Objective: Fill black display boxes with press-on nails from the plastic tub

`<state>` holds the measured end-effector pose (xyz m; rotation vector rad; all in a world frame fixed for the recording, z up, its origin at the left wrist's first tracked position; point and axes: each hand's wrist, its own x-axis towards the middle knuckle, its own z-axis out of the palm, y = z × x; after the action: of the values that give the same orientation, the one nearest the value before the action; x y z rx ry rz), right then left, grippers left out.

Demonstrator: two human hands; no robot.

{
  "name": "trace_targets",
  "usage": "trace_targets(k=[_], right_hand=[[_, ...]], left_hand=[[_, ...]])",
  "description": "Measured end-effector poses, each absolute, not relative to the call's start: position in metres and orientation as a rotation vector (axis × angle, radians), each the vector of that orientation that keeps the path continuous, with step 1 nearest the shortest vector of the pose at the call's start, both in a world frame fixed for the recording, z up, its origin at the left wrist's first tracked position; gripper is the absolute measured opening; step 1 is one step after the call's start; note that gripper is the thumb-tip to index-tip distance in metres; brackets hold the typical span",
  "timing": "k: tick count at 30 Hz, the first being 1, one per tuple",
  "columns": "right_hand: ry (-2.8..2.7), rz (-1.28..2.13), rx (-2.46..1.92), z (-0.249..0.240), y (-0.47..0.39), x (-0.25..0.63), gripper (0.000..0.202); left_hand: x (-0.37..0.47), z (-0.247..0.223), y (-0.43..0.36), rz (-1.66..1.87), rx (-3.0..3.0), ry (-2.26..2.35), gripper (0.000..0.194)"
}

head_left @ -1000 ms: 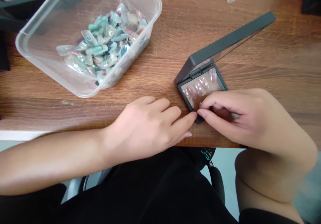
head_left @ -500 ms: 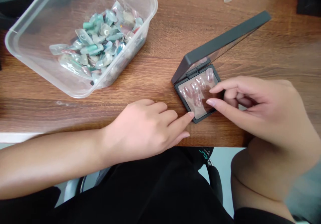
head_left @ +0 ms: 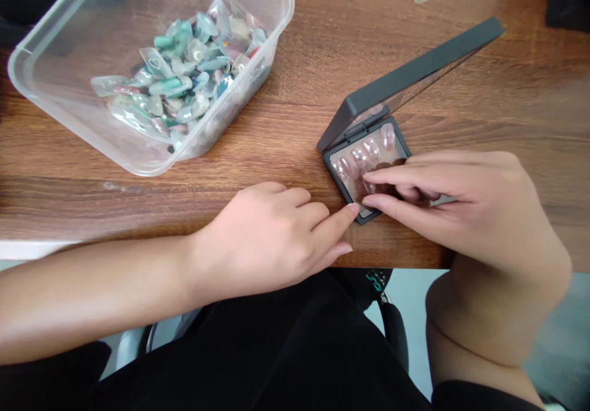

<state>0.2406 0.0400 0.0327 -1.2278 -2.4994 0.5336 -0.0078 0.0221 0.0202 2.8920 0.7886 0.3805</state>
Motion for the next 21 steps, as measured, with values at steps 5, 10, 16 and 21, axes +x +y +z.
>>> trace_targets(k=[5,10,16,21], right_hand=[[-2.495,0.543,-1.238,0.036,0.041,0.242,0.012],[-2.488,0.56,-1.408,0.038,0.039,0.239,0.015],[-2.448,0.654,-1.55,0.042,0.038,0.236,0.02],[-2.448,0.829,-1.545,0.046,0.038,0.239,0.02]], left_hand=[[-0.009,0.02,0.022,0.366,2.88,0.789,0.04],[-0.01,0.019,0.022,0.371,2.878,0.794,0.04],[-0.008,0.021,0.023,0.365,2.881,0.788,0.04],[-0.008,0.021,0.022,0.361,2.879,0.788,0.04]])
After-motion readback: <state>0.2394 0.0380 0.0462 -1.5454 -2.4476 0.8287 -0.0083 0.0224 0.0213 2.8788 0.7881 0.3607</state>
